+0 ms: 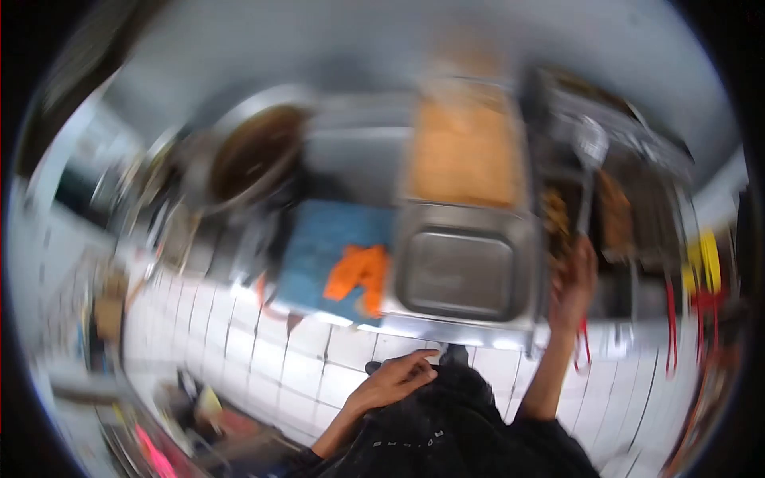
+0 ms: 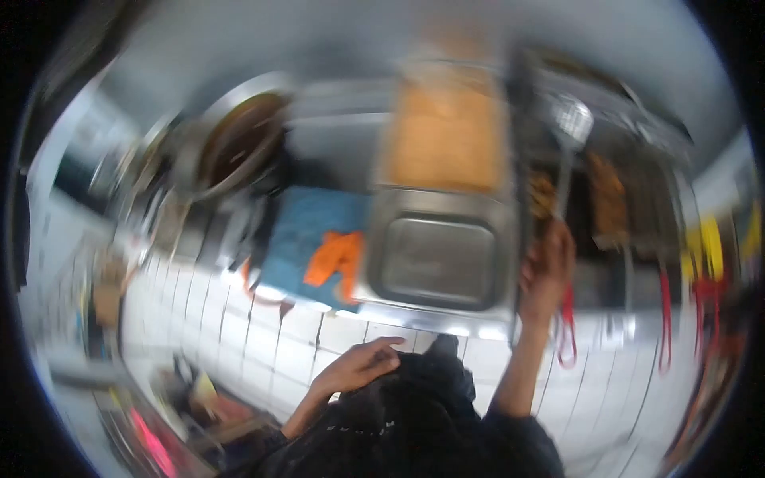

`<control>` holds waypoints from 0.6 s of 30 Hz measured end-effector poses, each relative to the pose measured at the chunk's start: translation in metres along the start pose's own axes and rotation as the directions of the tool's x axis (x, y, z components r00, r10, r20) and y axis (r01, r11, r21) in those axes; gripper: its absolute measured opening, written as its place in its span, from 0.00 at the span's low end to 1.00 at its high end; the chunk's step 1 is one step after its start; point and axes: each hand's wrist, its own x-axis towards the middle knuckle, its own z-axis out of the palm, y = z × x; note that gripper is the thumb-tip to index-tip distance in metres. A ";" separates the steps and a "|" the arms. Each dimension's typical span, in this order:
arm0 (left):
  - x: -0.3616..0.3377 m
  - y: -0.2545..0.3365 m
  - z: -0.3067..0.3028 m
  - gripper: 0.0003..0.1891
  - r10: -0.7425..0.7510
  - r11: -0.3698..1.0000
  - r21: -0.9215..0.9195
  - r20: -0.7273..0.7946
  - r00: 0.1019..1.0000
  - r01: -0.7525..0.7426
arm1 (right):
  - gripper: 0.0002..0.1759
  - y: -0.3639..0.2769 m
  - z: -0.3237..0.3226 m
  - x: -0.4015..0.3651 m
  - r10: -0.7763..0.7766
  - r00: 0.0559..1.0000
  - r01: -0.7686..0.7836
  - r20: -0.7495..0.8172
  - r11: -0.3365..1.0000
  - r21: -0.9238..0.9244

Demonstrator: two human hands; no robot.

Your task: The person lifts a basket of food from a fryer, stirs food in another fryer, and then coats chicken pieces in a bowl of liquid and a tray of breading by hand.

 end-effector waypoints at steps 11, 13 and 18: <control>-0.243 -0.121 -0.090 0.22 -0.205 0.956 -0.290 -0.568 0.797 0.039 | 0.23 0.104 0.291 -0.245 0.409 0.431 -0.485 0.804 0.857 -0.175; -0.284 -0.140 -0.094 0.22 -0.283 0.930 -0.365 -0.653 0.703 0.035 | 0.22 0.152 0.349 -0.283 0.425 0.240 -0.534 0.873 0.808 -0.247; -0.352 -0.193 -0.089 0.23 -0.385 0.890 -0.454 -0.802 0.456 -0.047 | 0.16 0.289 0.479 -0.375 0.535 0.084 -0.382 0.841 0.797 -0.468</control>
